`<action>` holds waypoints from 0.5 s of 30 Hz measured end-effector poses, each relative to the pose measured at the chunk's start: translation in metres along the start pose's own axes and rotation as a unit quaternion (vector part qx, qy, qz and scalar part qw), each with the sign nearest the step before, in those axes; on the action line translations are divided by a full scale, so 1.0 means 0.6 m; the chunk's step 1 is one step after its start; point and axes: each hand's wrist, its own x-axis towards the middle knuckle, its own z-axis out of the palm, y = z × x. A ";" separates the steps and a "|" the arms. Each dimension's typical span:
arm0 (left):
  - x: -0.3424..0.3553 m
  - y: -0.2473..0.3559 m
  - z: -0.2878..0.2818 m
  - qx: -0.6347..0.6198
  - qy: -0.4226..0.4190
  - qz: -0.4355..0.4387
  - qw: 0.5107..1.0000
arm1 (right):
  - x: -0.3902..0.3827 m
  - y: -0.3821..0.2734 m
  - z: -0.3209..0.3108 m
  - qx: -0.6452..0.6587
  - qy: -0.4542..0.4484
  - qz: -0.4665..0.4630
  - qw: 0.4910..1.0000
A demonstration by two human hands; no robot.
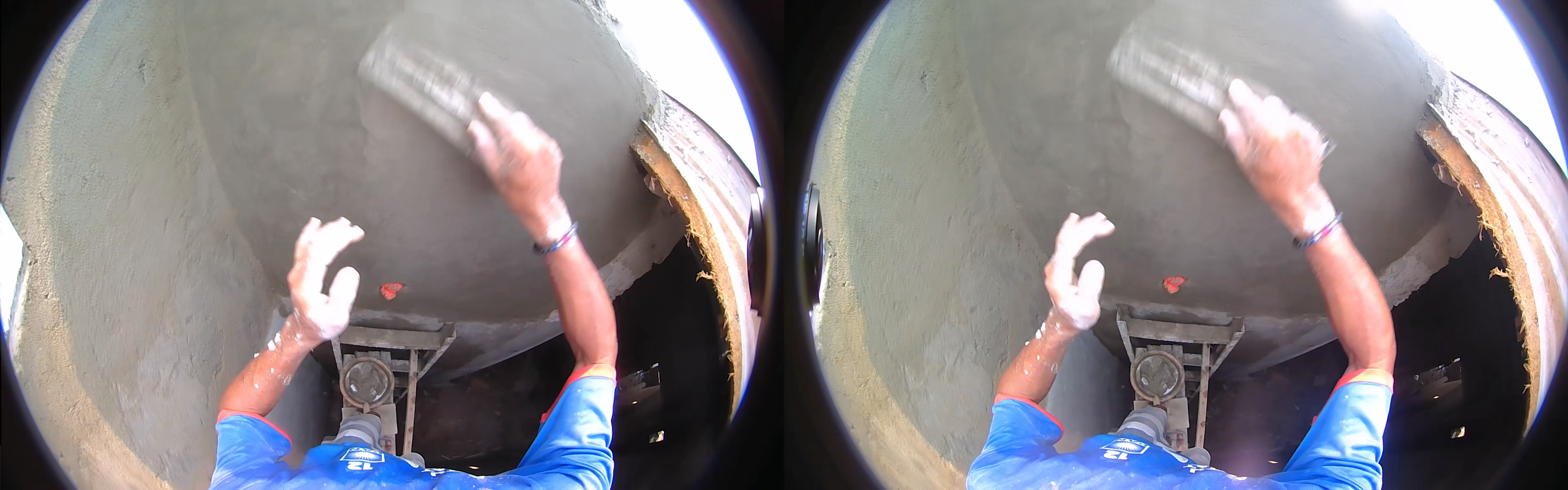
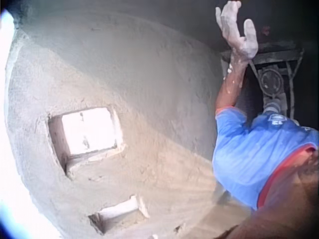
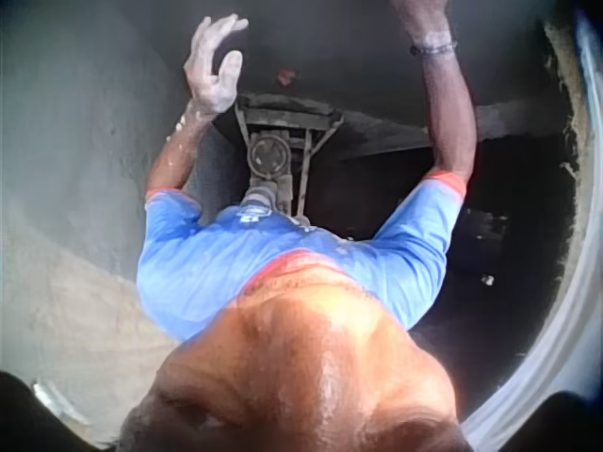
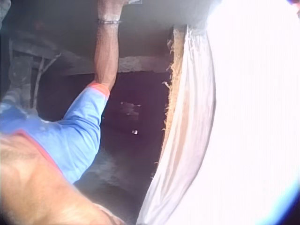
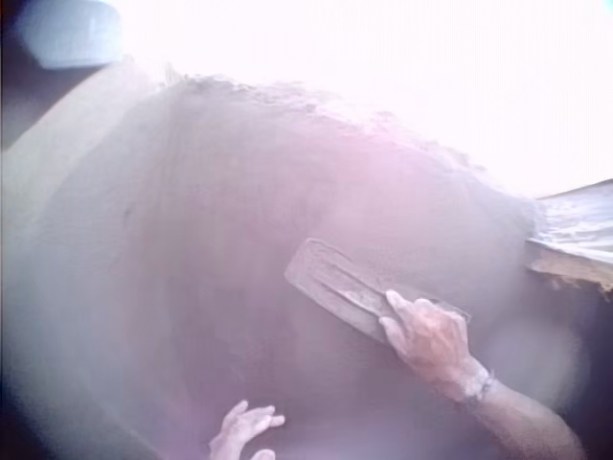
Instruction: The person applies plaster to a curved wall using a trowel and hawk. They pick up plaster from a container with the trowel, transfer it to the hawk, and then smooth it onto the wall surface with repeated sweeping motions.
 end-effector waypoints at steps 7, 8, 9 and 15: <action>0.020 0.162 0.099 -0.289 -0.250 0.224 0.897 | 0.174 0.017 0.043 -0.001 -0.032 -0.048 0.998; 0.041 0.180 0.112 -0.294 -0.212 0.251 0.897 | 0.121 -0.005 0.078 -0.069 -0.043 -0.070 0.994; 0.066 0.195 0.124 -0.297 -0.173 0.278 0.897 | 0.073 -0.027 0.105 -0.058 -0.090 -0.052 0.993; 0.187 0.250 0.152 -0.234 -0.230 0.308 0.893 | -0.176 -0.143 0.208 0.030 -0.456 -0.129 0.880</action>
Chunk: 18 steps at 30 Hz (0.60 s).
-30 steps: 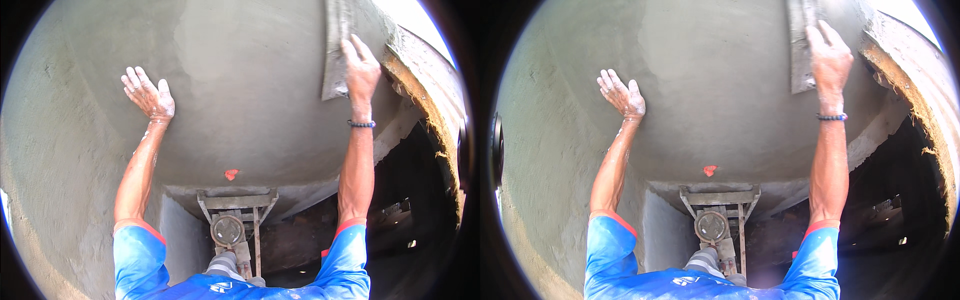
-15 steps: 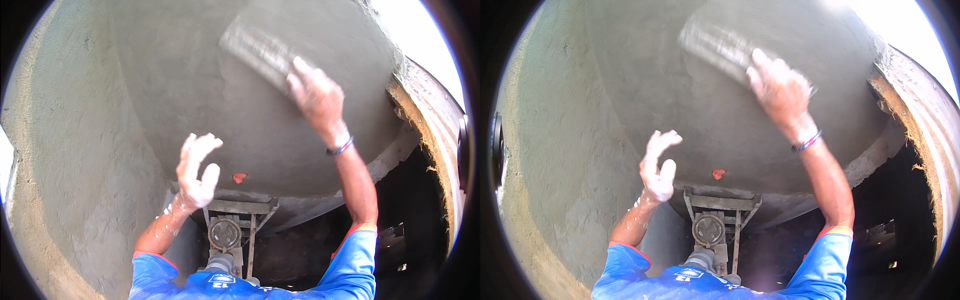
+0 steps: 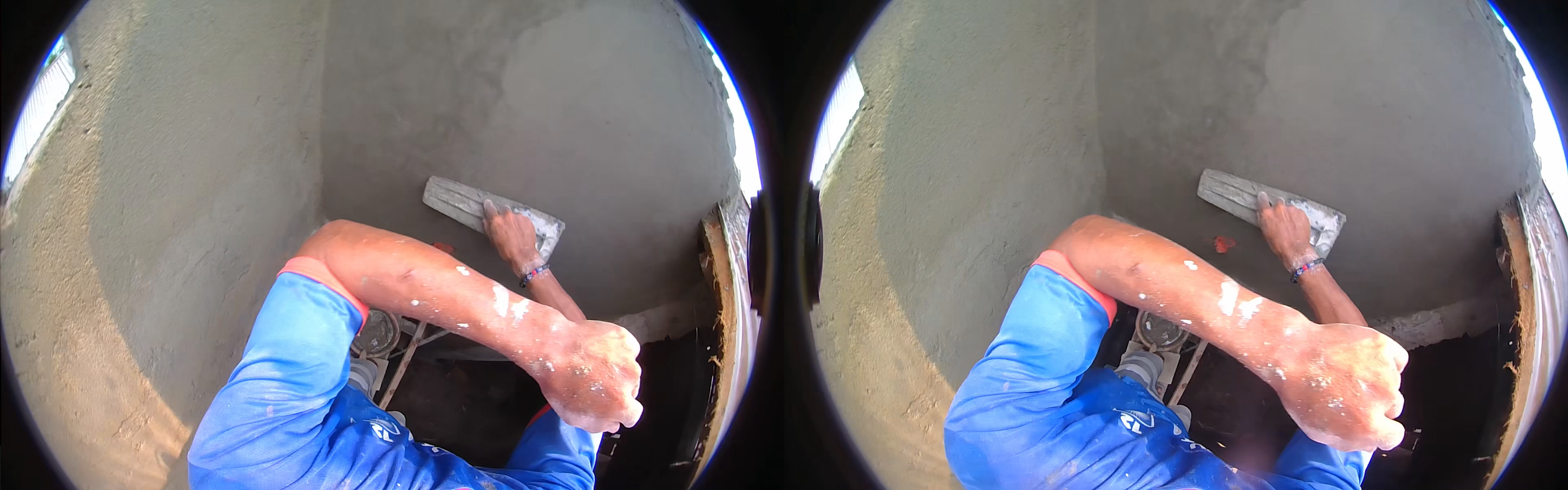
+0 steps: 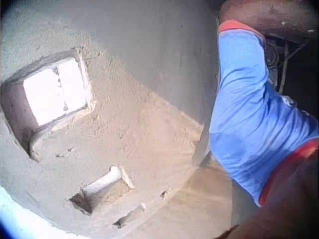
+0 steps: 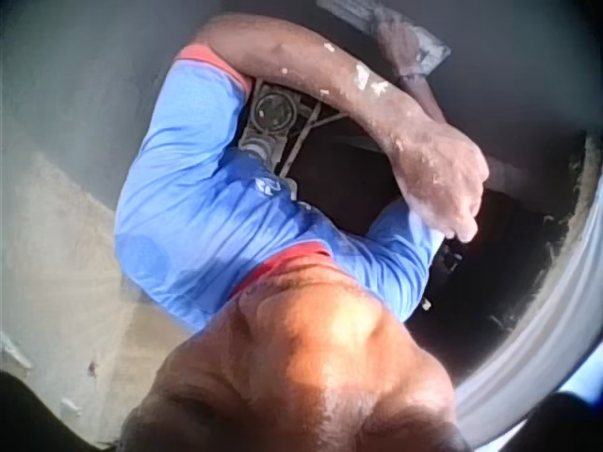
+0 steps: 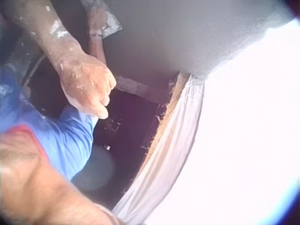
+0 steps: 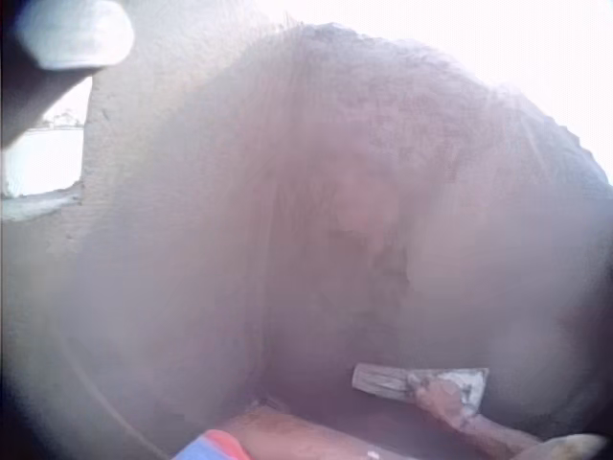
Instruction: The person applies plaster to a curved wall using a trowel and hawk. They pick up plaster from a container with the trowel, transfer it to the hawk, and then smooth it onto the wall surface with repeated sweeping motions.
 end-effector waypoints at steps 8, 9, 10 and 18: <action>0.252 -0.100 0.311 0.032 -0.314 0.138 0.939 | -0.223 -0.015 0.038 0.241 -0.209 0.093 0.943; 0.267 -0.105 0.336 0.015 -0.326 0.144 0.934 | -0.247 -0.018 0.045 0.290 -0.198 0.105 0.930; 0.279 -0.111 0.337 0.006 -0.340 0.139 0.930 | -0.265 -0.023 0.047 0.341 -0.182 0.105 0.916; 0.313 -0.146 0.271 -0.036 -0.327 0.056 0.943 | -0.464 0.062 0.113 0.664 -0.097 0.264 0.693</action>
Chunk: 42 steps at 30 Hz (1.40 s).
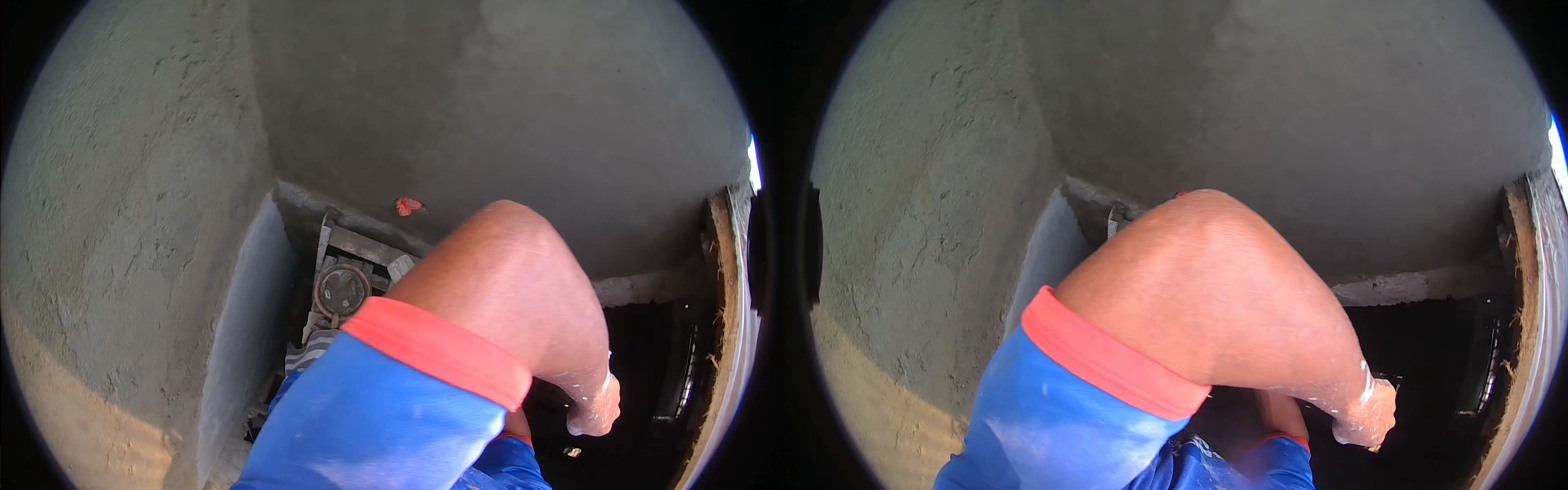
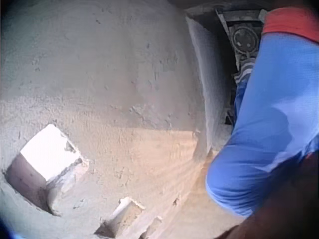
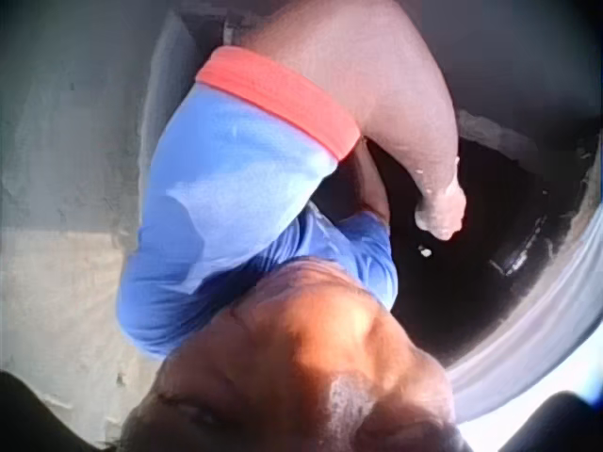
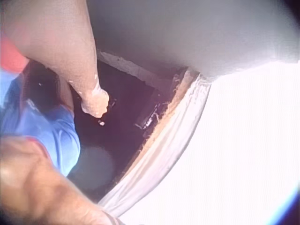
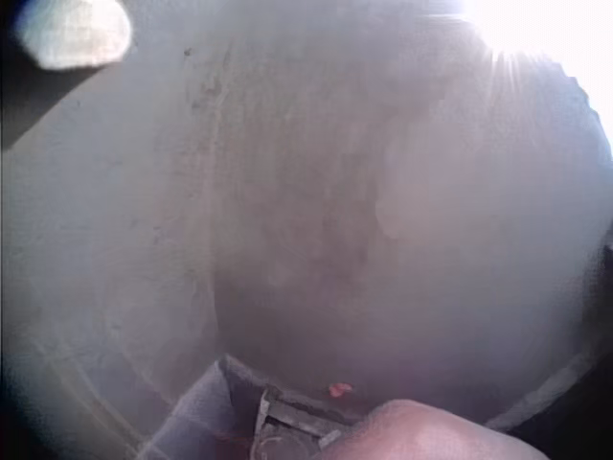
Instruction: The person applies plaster to a curved wall using a trowel and hawk. They pick up plaster from a container with the trowel, transfer it to the hawk, and then smooth it onto the wall surface with repeated sweeping motions.
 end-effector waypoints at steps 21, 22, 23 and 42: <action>-0.443 0.082 0.418 -0.667 0.199 -0.633 0.339 | -0.060 0.203 0.103 0.726 0.130 -0.079 0.671; -0.434 0.092 0.418 -0.710 0.201 -0.617 0.275 | -0.052 0.163 0.108 0.696 0.144 -0.069 0.700; -0.423 0.096 0.429 -0.756 0.206 -0.581 0.220 | -0.050 0.134 0.112 0.663 0.165 -0.050 0.729; -0.615 0.360 0.665 -0.725 0.436 -0.527 -0.080 | -0.092 0.513 0.391 0.379 -0.044 0.253 0.889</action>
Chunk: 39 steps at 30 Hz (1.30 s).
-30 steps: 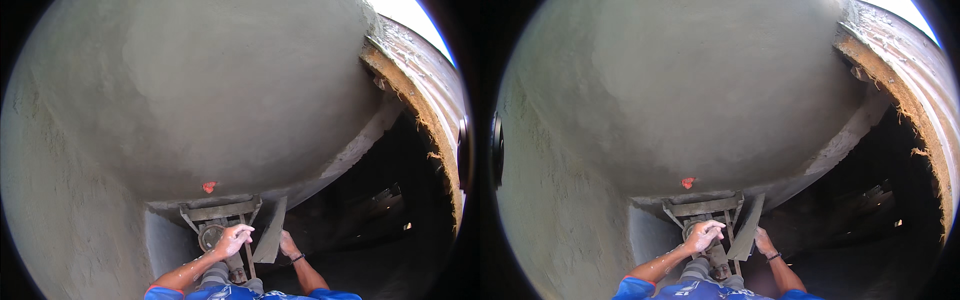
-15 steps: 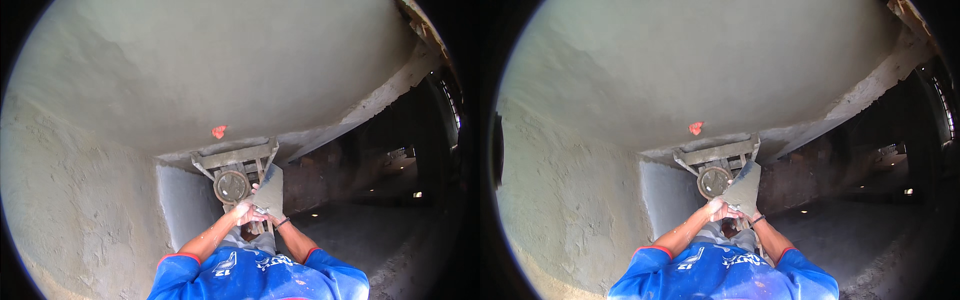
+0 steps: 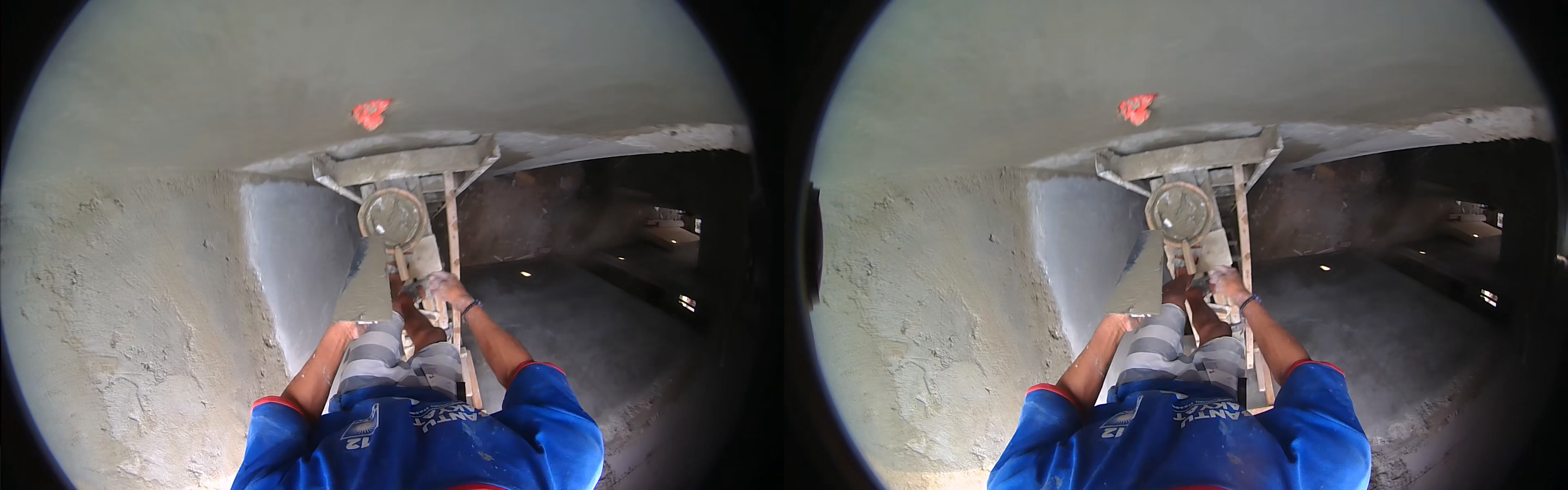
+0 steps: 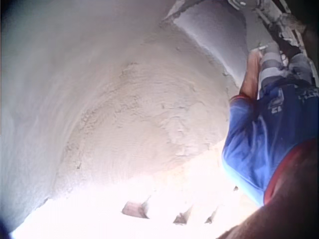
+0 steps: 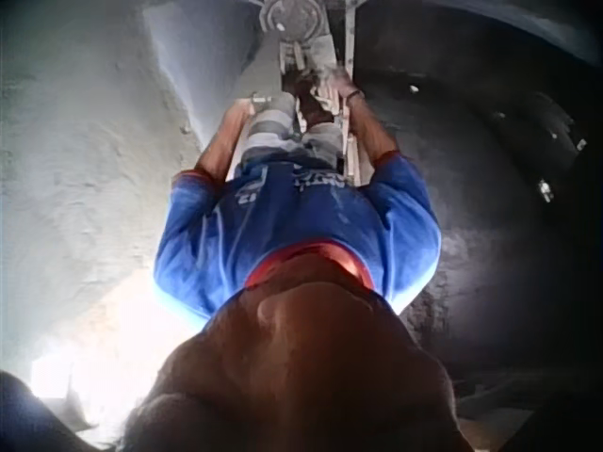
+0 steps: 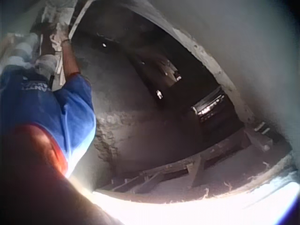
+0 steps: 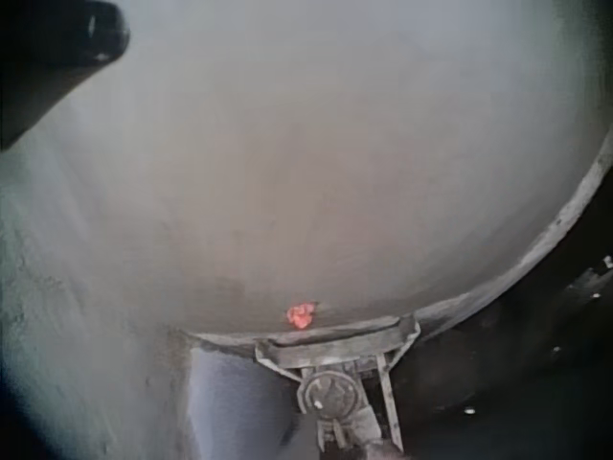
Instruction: The person applies plaster to a curved wall using a trowel and hawk. They pick up plaster from a container with the trowel, transfer it to the hawk, and then smooth it onto the wall surface with repeated sweeping motions.
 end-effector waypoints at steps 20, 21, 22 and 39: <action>0.082 -0.031 -0.194 -0.250 0.361 0.059 0.896 | 0.401 0.298 0.163 -0.181 0.199 0.140 0.953; 0.077 -0.031 -0.197 -0.252 0.362 0.064 0.895 | 0.387 0.258 0.177 -0.233 0.202 0.115 0.944; 0.079 -0.032 -0.201 -0.241 0.354 0.064 0.901 | 0.379 0.233 0.177 -0.286 0.208 0.087 0.931; 0.209 -0.002 -0.196 -0.189 0.187 0.065 0.962 | 0.419 0.121 0.090 -0.215 0.066 0.144 0.964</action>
